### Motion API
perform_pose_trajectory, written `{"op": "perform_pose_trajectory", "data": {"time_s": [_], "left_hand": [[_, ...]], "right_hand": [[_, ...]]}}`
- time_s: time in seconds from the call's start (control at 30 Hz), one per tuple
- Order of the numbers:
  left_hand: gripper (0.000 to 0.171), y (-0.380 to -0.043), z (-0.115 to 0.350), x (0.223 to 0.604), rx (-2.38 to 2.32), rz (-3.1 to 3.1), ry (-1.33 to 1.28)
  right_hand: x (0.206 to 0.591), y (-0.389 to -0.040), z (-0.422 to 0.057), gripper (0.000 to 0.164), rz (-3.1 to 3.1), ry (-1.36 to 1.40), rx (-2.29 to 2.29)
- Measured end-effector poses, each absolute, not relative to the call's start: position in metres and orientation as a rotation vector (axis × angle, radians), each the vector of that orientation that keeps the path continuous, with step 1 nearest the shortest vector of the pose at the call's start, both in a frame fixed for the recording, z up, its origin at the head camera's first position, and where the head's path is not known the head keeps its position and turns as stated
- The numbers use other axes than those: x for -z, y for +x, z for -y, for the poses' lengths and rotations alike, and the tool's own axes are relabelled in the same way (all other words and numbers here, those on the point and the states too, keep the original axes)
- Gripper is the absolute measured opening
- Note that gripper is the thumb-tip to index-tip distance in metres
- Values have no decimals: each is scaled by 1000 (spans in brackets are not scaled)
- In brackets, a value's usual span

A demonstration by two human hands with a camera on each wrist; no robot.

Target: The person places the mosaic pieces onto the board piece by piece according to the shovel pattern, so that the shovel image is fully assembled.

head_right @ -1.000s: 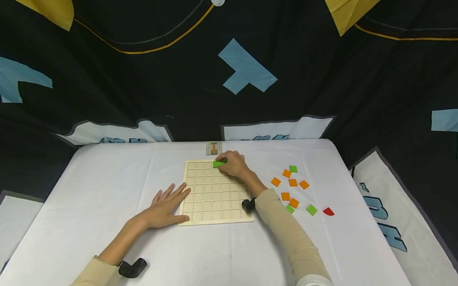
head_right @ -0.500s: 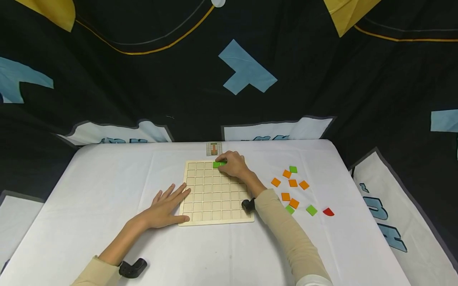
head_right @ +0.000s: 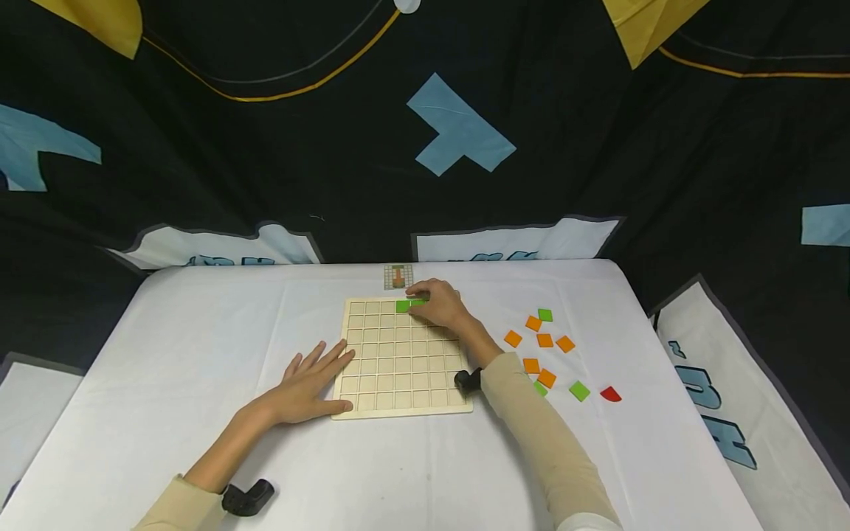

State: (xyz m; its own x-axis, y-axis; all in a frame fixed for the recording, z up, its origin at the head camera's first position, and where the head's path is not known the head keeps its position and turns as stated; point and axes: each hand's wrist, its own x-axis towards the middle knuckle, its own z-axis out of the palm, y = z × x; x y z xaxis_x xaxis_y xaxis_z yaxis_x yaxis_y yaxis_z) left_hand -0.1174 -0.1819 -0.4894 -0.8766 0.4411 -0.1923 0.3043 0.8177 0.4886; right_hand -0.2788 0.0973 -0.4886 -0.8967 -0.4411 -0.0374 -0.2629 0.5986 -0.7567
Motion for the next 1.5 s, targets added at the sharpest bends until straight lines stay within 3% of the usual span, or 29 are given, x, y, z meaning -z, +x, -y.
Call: {"op": "perform_pose_trajectory", "data": {"time_s": [0.43,1.03,1.5], "left_hand": [[90,-117,180,487,-642,-2715,563],[92,-117,179,491,-614,-2724,546],[91,-116,177,487,-597,-2722,517]], "right_hand": [[473,-272,-157,37,-2545,-419,1311],[460,-235,-262,38,-2697,-205,1256],[471,-221,-321,44,-2710,-66,1282]]}}
